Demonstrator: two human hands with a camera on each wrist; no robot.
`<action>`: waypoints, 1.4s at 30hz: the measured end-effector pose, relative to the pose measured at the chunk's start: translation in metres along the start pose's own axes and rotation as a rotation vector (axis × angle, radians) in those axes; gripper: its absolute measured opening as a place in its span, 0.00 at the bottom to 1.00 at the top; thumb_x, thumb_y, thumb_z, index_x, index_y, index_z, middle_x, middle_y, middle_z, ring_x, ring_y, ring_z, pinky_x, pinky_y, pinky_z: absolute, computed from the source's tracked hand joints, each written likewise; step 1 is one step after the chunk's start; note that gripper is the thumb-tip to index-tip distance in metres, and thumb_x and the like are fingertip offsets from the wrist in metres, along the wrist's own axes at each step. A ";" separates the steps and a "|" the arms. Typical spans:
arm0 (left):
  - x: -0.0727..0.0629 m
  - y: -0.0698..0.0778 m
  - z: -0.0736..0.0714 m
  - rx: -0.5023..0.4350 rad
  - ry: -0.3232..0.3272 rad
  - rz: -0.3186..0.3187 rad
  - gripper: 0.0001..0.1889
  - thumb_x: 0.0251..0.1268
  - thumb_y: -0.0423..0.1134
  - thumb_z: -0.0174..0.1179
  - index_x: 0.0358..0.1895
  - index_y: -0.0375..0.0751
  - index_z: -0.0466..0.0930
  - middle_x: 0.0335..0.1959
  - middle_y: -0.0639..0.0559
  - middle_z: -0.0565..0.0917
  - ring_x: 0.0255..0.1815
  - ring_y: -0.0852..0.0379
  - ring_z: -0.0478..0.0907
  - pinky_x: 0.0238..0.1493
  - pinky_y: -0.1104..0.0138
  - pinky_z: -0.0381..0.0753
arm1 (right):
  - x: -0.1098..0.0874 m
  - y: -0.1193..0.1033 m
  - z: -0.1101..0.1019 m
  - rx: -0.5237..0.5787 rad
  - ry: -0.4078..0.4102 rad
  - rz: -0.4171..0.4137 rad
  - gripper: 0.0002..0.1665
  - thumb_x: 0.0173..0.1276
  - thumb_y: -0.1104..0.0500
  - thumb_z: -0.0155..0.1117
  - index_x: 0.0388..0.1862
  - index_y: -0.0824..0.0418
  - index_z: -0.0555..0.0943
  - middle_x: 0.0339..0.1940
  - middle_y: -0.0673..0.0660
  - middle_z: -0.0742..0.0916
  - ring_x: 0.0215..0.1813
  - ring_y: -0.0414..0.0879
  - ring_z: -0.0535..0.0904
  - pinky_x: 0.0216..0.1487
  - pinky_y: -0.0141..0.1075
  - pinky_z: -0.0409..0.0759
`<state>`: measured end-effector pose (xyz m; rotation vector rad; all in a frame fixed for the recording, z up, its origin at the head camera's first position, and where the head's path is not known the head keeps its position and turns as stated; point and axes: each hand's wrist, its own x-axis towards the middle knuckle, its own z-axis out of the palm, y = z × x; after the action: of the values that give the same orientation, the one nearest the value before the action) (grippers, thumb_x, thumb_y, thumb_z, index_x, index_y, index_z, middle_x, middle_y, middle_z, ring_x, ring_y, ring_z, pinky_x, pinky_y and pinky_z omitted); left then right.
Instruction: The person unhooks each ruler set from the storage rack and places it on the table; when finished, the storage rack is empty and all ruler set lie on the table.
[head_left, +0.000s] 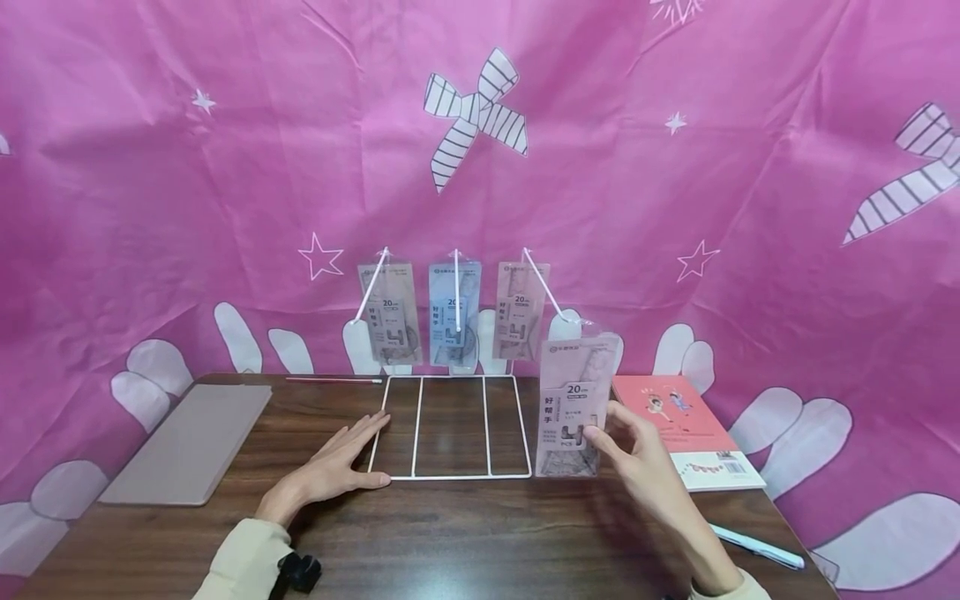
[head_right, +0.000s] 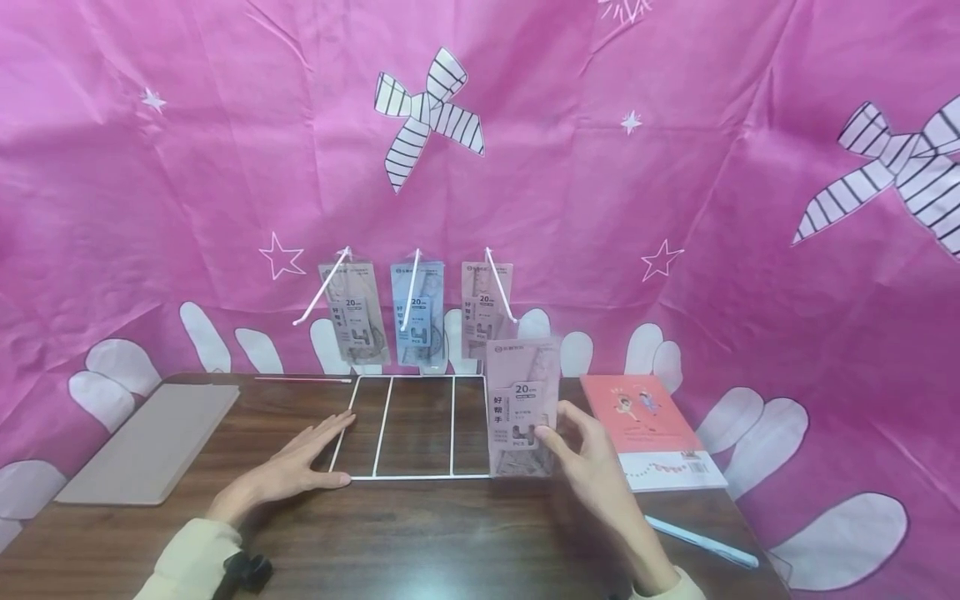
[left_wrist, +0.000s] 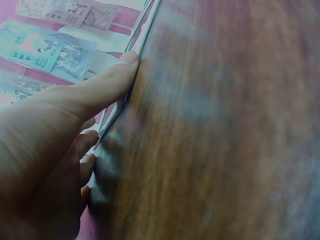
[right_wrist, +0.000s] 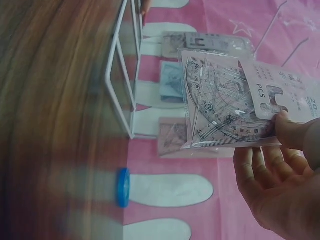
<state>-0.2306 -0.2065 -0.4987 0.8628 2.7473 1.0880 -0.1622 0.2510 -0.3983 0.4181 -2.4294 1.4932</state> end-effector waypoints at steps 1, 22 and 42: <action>0.000 0.001 -0.001 -0.002 0.000 0.005 0.50 0.64 0.57 0.71 0.82 0.35 0.58 0.82 0.31 0.57 0.81 0.25 0.49 0.77 0.30 0.42 | -0.001 0.002 -0.001 0.003 0.000 0.001 0.12 0.77 0.64 0.65 0.56 0.65 0.83 0.45 0.58 0.92 0.45 0.40 0.88 0.47 0.31 0.84; -0.001 0.005 -0.003 0.001 -0.017 -0.011 0.51 0.65 0.55 0.71 0.82 0.33 0.55 0.83 0.32 0.56 0.82 0.26 0.48 0.78 0.31 0.42 | 0.012 0.070 0.003 0.130 -0.242 0.295 0.15 0.70 0.66 0.72 0.47 0.77 0.80 0.38 0.67 0.90 0.37 0.47 0.89 0.37 0.42 0.91; 0.000 0.005 -0.002 0.023 -0.021 -0.022 0.51 0.65 0.56 0.70 0.83 0.33 0.55 0.83 0.33 0.56 0.83 0.28 0.48 0.79 0.32 0.42 | -0.002 0.069 0.016 -0.291 -0.160 0.433 0.21 0.57 0.61 0.84 0.44 0.71 0.85 0.24 0.51 0.82 0.27 0.42 0.81 0.27 0.35 0.87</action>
<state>-0.2290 -0.2048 -0.4935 0.8394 2.7507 1.0399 -0.1871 0.2670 -0.4624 -0.0584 -2.9476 1.2530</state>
